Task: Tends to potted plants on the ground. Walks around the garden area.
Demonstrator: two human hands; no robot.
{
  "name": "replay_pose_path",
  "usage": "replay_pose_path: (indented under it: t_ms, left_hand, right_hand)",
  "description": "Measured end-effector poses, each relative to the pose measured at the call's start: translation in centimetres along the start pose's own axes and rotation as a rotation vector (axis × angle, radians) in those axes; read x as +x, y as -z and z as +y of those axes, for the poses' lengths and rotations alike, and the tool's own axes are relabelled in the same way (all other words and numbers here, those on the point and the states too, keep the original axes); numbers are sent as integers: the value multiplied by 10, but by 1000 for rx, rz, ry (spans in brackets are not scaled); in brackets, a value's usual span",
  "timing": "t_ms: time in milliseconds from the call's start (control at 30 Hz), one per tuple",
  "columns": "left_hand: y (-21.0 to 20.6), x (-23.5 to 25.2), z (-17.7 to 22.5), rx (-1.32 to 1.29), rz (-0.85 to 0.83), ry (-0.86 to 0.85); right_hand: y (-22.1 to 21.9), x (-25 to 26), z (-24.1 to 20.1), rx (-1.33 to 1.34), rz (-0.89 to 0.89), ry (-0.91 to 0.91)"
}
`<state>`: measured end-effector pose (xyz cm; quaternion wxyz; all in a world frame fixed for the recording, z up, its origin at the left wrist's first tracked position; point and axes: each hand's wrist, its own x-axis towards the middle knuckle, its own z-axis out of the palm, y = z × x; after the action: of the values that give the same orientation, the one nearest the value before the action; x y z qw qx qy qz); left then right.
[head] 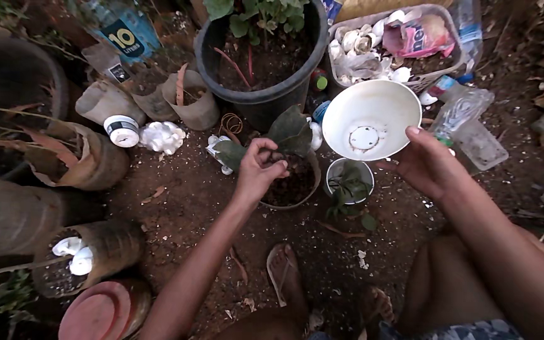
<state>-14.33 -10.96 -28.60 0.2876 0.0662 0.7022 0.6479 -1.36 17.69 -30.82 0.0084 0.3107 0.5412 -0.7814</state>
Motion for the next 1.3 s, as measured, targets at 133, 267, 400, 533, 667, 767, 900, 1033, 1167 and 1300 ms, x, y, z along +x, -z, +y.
replay_pose_path:
  t_ms: [133, 267, 400, 533, 667, 767, 900, 1033, 1167, 1300]
  left_hand:
    - [2, -10, 8, 20, -97, -28]
    - [1, -16, 9, 126, -148, -177]
    - [-1, -20, 5, 202, -127, -389]
    - [-1, -20, 1, 221, -111, -492]
    - [2, -19, -4, 207, -123, -525]
    - [5, -18, -9, 232, -106, -534]
    - [11, -15, -20, 344, -70, -559]
    - [11, -11, -32, 500, -25, -522]
    - [2, -6, -40, 684, -128, -377]
    - [8, -1, -22, 769, -354, -98]
  right_hand:
    - [-1, 1, 0, 2, -9, -9]
    - [0, 1, 0, 6, -14, -5]
    - [2, 1, 0, 12, -20, -3]
    - [1, -1, -2, 5, -11, 8]
    - [1, -2, -2, 7, -17, 21]
    - [1, -1, -2, 10, -14, 23]
    - [3, 0, -1, 0, -10, 10]
    - [2, -1, 0, -7, -5, 5]
    - [1, 0, 1, -25, -16, 14]
    - [0, 1, 1, -26, -18, 21]
